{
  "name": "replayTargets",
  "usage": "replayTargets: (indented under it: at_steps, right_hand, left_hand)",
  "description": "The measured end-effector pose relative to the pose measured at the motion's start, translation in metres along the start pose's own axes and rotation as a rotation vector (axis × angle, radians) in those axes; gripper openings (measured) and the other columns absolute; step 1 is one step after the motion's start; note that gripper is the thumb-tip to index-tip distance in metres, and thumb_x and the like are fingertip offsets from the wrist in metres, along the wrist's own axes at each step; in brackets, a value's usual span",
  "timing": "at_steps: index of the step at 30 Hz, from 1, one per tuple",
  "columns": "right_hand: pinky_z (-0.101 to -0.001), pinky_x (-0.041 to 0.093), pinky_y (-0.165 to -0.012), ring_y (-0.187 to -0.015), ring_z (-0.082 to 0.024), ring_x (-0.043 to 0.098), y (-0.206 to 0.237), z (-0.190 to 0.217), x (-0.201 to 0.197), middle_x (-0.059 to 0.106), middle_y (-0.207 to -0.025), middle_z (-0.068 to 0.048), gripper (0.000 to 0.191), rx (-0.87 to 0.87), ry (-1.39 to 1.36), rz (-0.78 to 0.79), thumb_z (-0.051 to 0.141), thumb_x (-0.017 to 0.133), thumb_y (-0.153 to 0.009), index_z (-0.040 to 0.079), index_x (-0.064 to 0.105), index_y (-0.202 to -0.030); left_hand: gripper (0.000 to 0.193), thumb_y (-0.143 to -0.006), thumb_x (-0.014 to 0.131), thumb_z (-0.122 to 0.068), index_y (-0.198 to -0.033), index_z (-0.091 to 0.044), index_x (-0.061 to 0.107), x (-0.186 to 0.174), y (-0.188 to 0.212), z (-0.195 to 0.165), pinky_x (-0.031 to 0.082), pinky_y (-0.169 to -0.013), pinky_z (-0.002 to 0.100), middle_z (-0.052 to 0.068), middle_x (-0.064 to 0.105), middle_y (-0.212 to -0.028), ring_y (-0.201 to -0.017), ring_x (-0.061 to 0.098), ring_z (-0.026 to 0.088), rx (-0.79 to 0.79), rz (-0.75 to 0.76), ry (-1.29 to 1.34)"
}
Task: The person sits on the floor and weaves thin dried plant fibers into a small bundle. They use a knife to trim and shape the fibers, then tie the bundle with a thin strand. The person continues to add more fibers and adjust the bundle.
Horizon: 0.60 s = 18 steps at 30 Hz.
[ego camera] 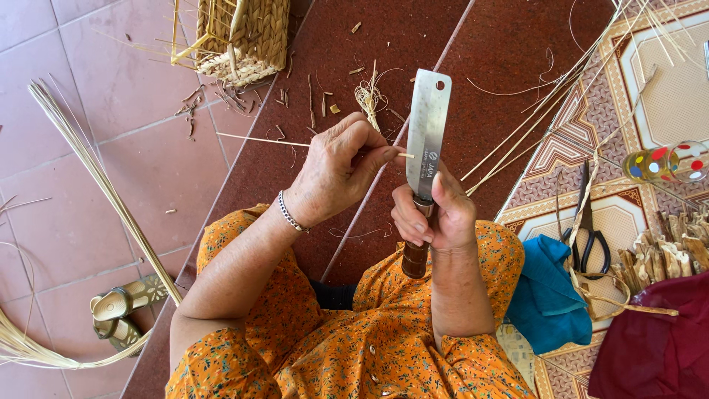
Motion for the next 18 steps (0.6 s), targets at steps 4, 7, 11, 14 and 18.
replayTargets:
  at_steps: [4, 7, 11, 14, 18]
  right_hand:
    - [-0.0279, 0.034, -0.039, -0.042, -0.012, 0.036, -0.0018, -0.0008, -0.0022, 0.046, -0.062, -0.007, 0.058, -0.009, 0.050, -0.024, 0.043, 0.051, -0.112, 0.006, 0.042, -0.156]
    - [-0.0274, 0.034, -0.038, -0.042, -0.011, 0.036, -0.0031, -0.0009, -0.0019, 0.046, -0.063, -0.007, 0.057, -0.024, 0.093, -0.030, 0.043, 0.051, -0.112, 0.007, 0.042, -0.155]
    - [-0.0270, 0.034, -0.038, -0.041, -0.011, 0.036, -0.0053, -0.0023, -0.0012, 0.046, -0.064, -0.006, 0.056, -0.029, 0.065, -0.008, 0.043, 0.051, -0.112, 0.008, 0.042, -0.155]
    - [-0.0266, 0.034, -0.037, -0.041, -0.010, 0.036, -0.0060, -0.0030, -0.0020, 0.047, -0.063, -0.006, 0.055, -0.033, 0.033, 0.011, 0.041, 0.052, -0.112, 0.009, 0.041, -0.154]
    - [-0.0261, 0.035, -0.038, -0.043, -0.009, 0.036, -0.0042, -0.0054, -0.0044, 0.046, -0.065, -0.005, 0.053, -0.040, -0.010, 0.017, 0.041, 0.050, -0.114, 0.008, 0.042, -0.155]
  left_hand:
    - [0.020, -0.095, 0.078, -0.004, -0.092, -0.002, 0.058, 0.0014, 0.0013, 0.0032, 0.050, -0.059, 0.037, 0.010, 0.060, -0.084, -0.071, 0.063, 0.026, -0.010, -0.028, -0.023]
    - [0.021, -0.095, 0.078, -0.003, -0.092, -0.001, 0.057, 0.0023, 0.0041, 0.0060, 0.049, -0.059, 0.037, 0.010, 0.059, -0.083, -0.070, 0.062, 0.025, -0.028, -0.047, -0.011]
    - [0.022, -0.095, 0.078, -0.003, -0.092, -0.001, 0.057, 0.0039, 0.0068, 0.0066, 0.049, -0.060, 0.038, 0.010, 0.059, -0.083, -0.071, 0.061, 0.026, -0.030, -0.058, -0.001]
    - [0.022, -0.095, 0.078, -0.002, -0.092, -0.001, 0.057, 0.0044, 0.0072, 0.0063, 0.049, -0.062, 0.038, 0.010, 0.059, -0.083, -0.072, 0.060, 0.026, -0.020, -0.072, 0.008]
    - [0.022, -0.095, 0.078, -0.002, -0.092, -0.001, 0.056, 0.0066, 0.0084, 0.0067, 0.050, -0.062, 0.037, 0.010, 0.059, -0.084, -0.073, 0.061, 0.025, -0.020, -0.072, 0.012]
Point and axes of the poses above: each hand's wrist, its own y-axis away from the middle knuckle, its own x-axis out of the palm, z = x × y, the point moved 10 cm from there along -y, towards the middle knuckle
